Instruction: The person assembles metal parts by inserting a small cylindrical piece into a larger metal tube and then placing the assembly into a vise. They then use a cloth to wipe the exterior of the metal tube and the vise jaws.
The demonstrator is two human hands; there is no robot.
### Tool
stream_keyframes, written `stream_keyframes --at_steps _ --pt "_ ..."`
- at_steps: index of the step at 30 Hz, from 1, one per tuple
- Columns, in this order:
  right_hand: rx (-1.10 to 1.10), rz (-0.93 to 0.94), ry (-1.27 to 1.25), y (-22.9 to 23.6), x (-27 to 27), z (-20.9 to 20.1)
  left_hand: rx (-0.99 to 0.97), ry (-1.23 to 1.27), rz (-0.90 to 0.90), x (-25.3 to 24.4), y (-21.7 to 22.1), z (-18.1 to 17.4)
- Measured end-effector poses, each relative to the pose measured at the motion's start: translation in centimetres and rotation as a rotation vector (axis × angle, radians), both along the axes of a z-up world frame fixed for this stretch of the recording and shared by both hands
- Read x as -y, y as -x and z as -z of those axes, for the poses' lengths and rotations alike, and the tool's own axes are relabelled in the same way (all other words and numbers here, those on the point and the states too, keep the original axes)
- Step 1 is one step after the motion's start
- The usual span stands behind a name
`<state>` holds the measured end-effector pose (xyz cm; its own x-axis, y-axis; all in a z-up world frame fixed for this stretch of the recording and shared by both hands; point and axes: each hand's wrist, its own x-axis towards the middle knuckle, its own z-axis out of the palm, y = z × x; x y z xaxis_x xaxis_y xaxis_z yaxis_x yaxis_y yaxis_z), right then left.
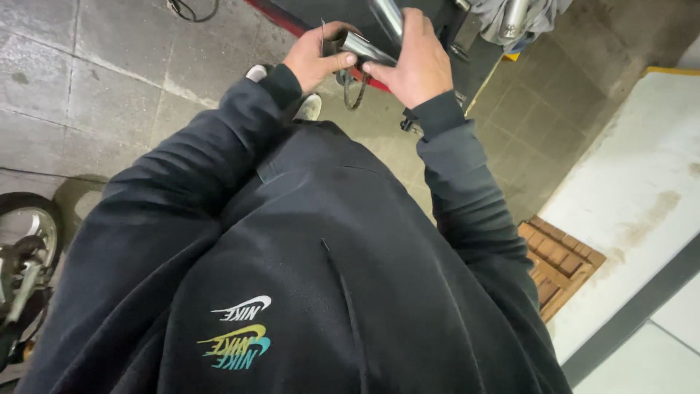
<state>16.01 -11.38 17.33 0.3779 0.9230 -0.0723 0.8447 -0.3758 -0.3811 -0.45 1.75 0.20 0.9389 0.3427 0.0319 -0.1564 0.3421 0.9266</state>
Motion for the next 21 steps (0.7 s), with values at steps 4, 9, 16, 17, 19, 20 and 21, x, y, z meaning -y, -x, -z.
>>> stream_keyframes --at_steps 4,9,16,17,19,20,21 --pt "0.03 -0.076 0.048 0.7 -1.2 0.2 -0.042 -0.053 0.028 -0.3 0.8 -1.4" --pt "0.069 -0.156 0.131 0.6 -2.3 1.1 -0.065 0.054 -0.009 0.6 0.4 2.1" --pt "0.099 -0.228 0.189 -0.1 -2.9 1.9 -0.161 0.09 -0.023 1.1 0.7 1.4" --pt "0.101 -0.228 0.188 -0.3 -2.9 2.0 -0.16 0.088 -0.023 1.1 0.6 0.8" --pt "0.111 -0.233 0.216 -0.2 -2.9 2.1 -0.129 -0.034 -0.046 1.4 1.0 -0.3" --pt "0.112 -0.232 0.212 -0.3 -3.0 2.1 -0.128 -0.038 -0.046 1.6 1.0 -0.1" --pt "0.12 -0.23 0.207 -0.5 -3.2 2.2 -0.165 -0.091 -0.075 1.8 0.9 0.2"
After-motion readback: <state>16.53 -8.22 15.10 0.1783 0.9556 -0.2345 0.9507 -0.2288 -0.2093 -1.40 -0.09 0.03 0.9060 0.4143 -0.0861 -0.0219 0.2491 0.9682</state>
